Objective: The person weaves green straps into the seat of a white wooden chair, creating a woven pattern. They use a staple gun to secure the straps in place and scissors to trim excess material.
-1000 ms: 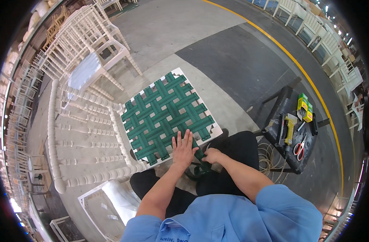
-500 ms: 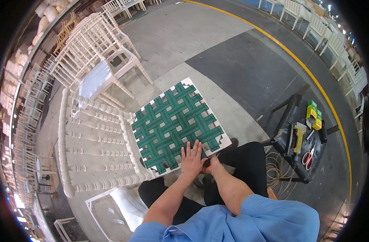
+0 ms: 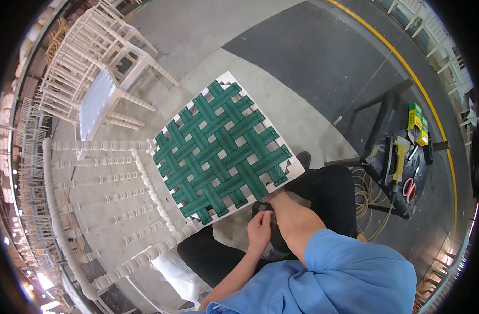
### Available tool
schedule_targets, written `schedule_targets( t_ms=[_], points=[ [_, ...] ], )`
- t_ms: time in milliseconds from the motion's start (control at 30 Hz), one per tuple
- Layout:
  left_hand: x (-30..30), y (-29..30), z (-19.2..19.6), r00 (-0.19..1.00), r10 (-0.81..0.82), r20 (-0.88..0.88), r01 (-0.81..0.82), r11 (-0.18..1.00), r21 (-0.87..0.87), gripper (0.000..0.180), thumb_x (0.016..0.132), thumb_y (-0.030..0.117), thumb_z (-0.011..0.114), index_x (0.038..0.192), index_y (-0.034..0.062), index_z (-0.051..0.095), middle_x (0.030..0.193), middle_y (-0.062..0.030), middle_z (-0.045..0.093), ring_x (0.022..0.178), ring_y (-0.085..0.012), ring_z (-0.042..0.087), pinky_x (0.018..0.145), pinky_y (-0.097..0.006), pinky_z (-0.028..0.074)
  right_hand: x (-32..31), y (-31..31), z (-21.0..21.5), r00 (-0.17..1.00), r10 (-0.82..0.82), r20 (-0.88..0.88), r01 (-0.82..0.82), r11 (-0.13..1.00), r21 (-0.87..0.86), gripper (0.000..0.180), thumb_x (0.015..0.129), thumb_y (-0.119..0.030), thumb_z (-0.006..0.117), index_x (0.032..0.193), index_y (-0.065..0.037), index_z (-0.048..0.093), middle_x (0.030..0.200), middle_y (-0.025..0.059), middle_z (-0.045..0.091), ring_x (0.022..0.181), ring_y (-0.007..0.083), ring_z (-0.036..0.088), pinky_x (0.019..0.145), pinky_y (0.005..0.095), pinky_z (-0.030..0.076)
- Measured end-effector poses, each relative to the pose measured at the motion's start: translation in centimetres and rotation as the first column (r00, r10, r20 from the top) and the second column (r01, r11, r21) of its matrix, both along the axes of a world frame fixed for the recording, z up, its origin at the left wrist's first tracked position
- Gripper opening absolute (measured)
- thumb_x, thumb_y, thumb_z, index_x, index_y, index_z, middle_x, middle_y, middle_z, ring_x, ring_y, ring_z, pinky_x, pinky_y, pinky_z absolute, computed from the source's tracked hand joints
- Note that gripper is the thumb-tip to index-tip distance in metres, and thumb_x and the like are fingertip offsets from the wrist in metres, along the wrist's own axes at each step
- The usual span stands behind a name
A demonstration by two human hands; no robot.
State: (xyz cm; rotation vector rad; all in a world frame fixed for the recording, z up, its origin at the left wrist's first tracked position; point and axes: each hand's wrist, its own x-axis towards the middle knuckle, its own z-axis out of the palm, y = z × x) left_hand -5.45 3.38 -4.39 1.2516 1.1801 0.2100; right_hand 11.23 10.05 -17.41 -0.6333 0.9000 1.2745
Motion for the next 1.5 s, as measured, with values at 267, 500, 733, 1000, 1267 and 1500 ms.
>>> schedule_targets(
  t_ms=[267, 500, 733, 1000, 1267, 1500],
  points=[
    [0.3, 4.0, -12.7, 0.661, 0.744, 0.096, -0.056, 0.176, -0.983, 0.032, 0.109, 0.035, 0.056, 0.119, 0.0067, 0.068, 0.094, -0.0077, 0.074, 0.073, -0.0215, 0.067, 0.065, -0.034, 0.057, 1.2, -0.3, -2.8, 0.995, 0.034, 0.096, -0.027, 0.997, -0.071, 0.036, 0.102, -0.047, 0.062, 0.101, -0.012, 0.071, 0.083, 0.0039, 0.071, 0.060, 0.0218, 0.064, 0.057, 0.0410, 0.057],
    [4.7, 7.1, -11.2, 0.459, 0.875, -0.152, -0.118, -0.109, -0.987, 0.039, 0.104, 0.039, 0.057, 0.123, 0.0069, 0.070, 0.115, -0.0117, 0.074, 0.107, -0.0329, 0.071, 0.094, -0.054, 0.061, 2.2, -0.8, -4.7, 0.987, 0.059, 0.149, -0.037, 0.988, -0.151, 0.035, 0.101, -0.046, 0.063, 0.101, -0.012, 0.071, 0.084, 0.0042, 0.072, 0.060, 0.0226, 0.065, 0.057, 0.0416, 0.058],
    [6.0, 8.1, -11.9, 0.388, 0.921, 0.006, -0.442, 0.192, -0.876, 0.029, 0.106, 0.032, 0.057, 0.113, 0.0070, 0.070, 0.095, -0.0100, 0.072, 0.090, -0.0277, 0.071, 0.083, -0.046, 0.062, 2.2, 0.7, -9.5, 0.985, 0.065, 0.162, -0.031, 0.978, -0.205, 0.034, 0.101, -0.045, 0.063, 0.101, -0.012, 0.072, 0.084, 0.0046, 0.072, 0.060, 0.0233, 0.065, 0.057, 0.0422, 0.058],
    [6.0, 8.4, -14.8, 0.302, 0.951, -0.072, -0.183, -0.016, -0.983, 0.026, 0.107, 0.028, 0.055, 0.114, 0.0067, 0.068, 0.091, -0.0078, 0.068, 0.087, -0.0242, 0.069, 0.079, -0.041, 0.060, 2.7, 1.8, -7.0, 0.966, 0.155, 0.205, -0.117, 0.976, -0.186, 0.033, 0.100, -0.044, 0.064, 0.101, -0.012, 0.072, 0.085, 0.0050, 0.072, 0.060, 0.0242, 0.065, 0.057, 0.0428, 0.058],
    [6.0, 8.5, -17.6, 0.296, 0.955, -0.034, 0.085, -0.062, -0.994, 0.023, 0.108, 0.023, 0.054, 0.115, 0.0064, 0.067, 0.086, -0.0056, 0.064, 0.084, -0.0208, 0.068, 0.076, -0.036, 0.058, 0.5, -6.4, -1.0, 0.760, 0.623, 0.184, -0.580, 0.778, -0.241, 0.031, 0.100, -0.042, 0.065, 0.101, -0.012, 0.072, 0.085, 0.0054, 0.073, 0.060, 0.0251, 0.066, 0.057, 0.0434, 0.059],
    [8.0, 9.7, -15.3, 0.336, 0.941, -0.048, 0.337, -0.168, -0.927, 0.021, 0.108, 0.020, 0.052, 0.116, 0.0061, 0.066, 0.083, -0.0037, 0.060, 0.082, -0.0178, 0.066, 0.073, -0.033, 0.057, 3.4, -12.8, 15.0, 0.002, 0.629, 0.777, -0.934, 0.279, -0.224, 0.030, 0.108, -0.028, 0.062, 0.119, -0.002, 0.073, 0.105, 0.0118, 0.078, 0.088, 0.0204, 0.076, 0.077, 0.0360, 0.063]
  ],
)
